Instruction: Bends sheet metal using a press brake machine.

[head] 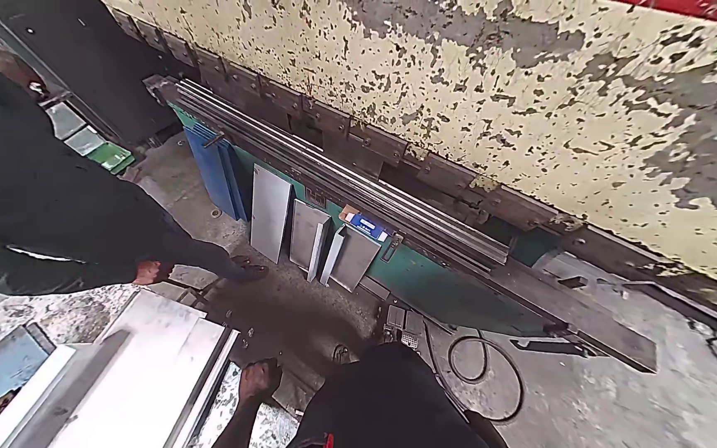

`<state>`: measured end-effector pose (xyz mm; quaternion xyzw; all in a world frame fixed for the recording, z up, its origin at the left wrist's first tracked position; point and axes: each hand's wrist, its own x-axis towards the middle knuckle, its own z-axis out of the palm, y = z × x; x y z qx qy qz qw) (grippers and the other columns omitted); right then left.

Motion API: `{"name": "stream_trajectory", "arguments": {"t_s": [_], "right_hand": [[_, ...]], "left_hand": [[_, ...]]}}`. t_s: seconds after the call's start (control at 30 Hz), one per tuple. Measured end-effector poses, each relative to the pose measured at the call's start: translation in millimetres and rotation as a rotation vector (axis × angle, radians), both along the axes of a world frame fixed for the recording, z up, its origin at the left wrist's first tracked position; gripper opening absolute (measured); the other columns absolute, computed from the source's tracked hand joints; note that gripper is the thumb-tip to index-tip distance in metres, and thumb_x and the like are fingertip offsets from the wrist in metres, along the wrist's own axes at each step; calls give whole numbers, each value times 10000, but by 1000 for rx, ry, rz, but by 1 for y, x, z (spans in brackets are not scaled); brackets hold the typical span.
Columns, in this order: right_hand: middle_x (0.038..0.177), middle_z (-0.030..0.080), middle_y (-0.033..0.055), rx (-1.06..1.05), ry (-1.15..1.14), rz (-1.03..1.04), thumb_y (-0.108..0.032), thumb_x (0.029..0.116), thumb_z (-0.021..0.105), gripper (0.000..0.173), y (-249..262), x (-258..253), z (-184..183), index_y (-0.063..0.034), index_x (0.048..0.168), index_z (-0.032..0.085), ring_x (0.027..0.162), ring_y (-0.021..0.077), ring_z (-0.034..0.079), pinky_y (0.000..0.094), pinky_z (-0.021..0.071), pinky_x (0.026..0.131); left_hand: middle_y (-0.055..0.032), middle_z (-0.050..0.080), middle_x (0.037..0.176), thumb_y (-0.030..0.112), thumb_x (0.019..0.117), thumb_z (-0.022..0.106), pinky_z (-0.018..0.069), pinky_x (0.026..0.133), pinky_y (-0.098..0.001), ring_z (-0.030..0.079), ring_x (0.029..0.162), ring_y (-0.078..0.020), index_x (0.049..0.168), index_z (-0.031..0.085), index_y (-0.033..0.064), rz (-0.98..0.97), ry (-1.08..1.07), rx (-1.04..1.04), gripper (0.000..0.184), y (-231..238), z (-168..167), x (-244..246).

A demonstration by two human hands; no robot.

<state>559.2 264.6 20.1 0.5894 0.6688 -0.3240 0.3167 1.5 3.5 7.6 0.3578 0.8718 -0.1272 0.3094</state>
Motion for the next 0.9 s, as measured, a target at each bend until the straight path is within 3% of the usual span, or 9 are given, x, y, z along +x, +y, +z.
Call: {"name": "stream_trajectory", "arguments": {"t_s": [0.17, 0.33, 0.77, 0.9], "right_hand": [[1113, 727, 218, -22, -5, 1, -623, 993, 529, 628, 2, 1, 2, -38, 1113, 726, 1097, 387, 688, 620, 516, 949], [1036, 740, 189, 20, -5, -24, -641, 964, 552, 615, -2, 7, -4, -60, 1043, 738, 1026, 365, 706, 617, 532, 898], [1047, 733, 185, 23, -23, -58, -621, 977, 558, 585, -7, 11, -5, -66, 1056, 726, 1044, 360, 700, 591, 539, 895], [994, 726, 184, 33, 10, -64, -603, 982, 563, 566, -3, 11, -6, -60, 1015, 717, 991, 357, 704, 590, 543, 863]], "left_hand": [[-75, 757, 1071, 595, 972, 398, 529, 952, -590, 707, 1083, -290, 1048, 722, 197, -6, -19, -12, 519, 4, 3, -1], [-70, 758, 1087, 601, 973, 395, 529, 957, -585, 707, 1088, -290, 1053, 728, 200, -12, -17, -6, 527, 1, 0, -1], [-66, 762, 1072, 616, 964, 416, 538, 943, -575, 711, 1081, -289, 1052, 732, 213, -18, 19, 14, 519, 0, -2, 1], [-66, 762, 1058, 623, 963, 422, 541, 936, -571, 712, 1076, -288, 1047, 730, 224, -12, 31, 16, 511, -3, -6, 1]]}}
